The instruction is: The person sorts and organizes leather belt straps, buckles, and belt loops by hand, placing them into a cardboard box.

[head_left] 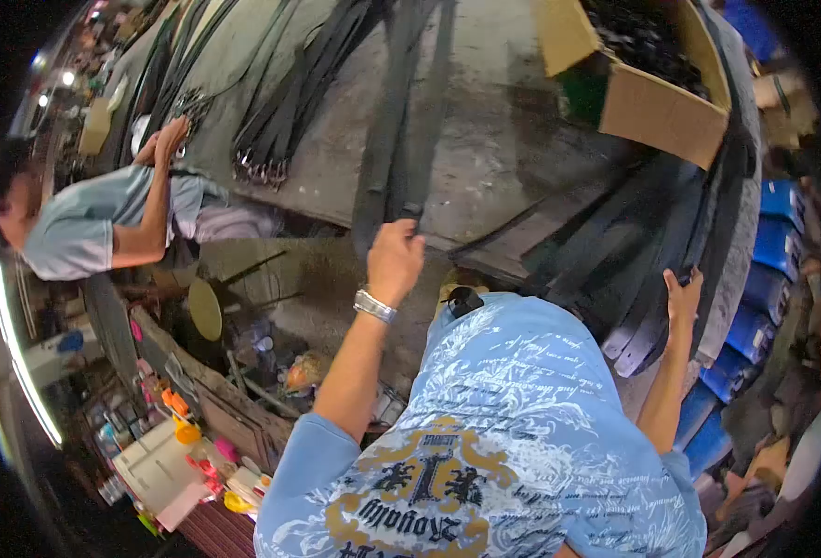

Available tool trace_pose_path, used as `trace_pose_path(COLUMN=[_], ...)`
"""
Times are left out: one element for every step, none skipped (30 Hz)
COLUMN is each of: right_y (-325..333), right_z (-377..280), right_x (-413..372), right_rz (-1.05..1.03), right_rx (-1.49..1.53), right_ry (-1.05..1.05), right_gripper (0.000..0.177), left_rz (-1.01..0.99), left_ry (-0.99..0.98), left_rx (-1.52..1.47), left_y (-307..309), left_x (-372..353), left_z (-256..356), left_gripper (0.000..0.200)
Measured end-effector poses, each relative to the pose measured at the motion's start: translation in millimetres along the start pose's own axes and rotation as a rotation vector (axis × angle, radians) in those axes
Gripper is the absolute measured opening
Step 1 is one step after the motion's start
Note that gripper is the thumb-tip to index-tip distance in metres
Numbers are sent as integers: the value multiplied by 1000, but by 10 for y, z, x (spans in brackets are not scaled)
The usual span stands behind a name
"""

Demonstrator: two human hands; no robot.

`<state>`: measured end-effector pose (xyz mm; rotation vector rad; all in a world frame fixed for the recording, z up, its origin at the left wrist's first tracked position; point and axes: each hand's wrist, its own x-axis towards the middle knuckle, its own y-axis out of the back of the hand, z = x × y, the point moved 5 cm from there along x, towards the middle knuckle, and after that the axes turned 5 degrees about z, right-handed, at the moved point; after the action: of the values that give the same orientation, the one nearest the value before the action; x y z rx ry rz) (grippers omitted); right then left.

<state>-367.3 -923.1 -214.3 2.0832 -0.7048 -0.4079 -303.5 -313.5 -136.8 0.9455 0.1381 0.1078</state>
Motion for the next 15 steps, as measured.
trace_pose_path(right_y=[68,152,249,297,349,357,250,266,264,289,294,285,294,286,266], right_z=[-140,-386,-572,-608,-730,-677,-421,-368,-340,-311,-284,-252,-177,-95,-14], right_x=[-12,-46,-79,-134,-153,-192,-170,-188,-208,-228,-193,-207,-208,-204,-199], right_rz=[-12,-6,69,162,121,129,128,105,70,63,42,25,14,4,-6], right_rx=[-34,-76,-256,-313,-283,-188,-27,39,115,147,181,221,216,212,207], right_ry=[12,16,79,37,51,24,-23,-80,-128,-175,-219,-258,-257,-255,-252], right_gripper=[75,73,69,69,65,62,64,66,68,65,63,61,58,55,52], left_rz=[-67,-99,-117,-144,-175,-221,-258,-277,-318,-349,-377,-424,-450,-476,-502], left_ry=[-42,-107,-157,-221,-281,-307,-321,-347,-390,-424,-446,-446,-496,-545,-595], left_rx=[-63,-114,-129,-158,-186,-219,-243,-310,-322,-326,-323,-310,-299,-289,-278], left_y=[-122,-264,-373,-456,-541,-628,-720,-808,-921,-994,-1068,-1126,-1235,-1362,-1470], left_x=[-22,-37,-57,-45,-52,-79,-107,-149,-190,-229,-238,-278,-326,-364,-404], left_z=[262,472,714,971,1209,1402,1562,1696,1854,1972,2101,2210,2311,2394,2492], left_gripper=[30,28,28,28,29,29,29,26,26,26,26,26,26,27,27])
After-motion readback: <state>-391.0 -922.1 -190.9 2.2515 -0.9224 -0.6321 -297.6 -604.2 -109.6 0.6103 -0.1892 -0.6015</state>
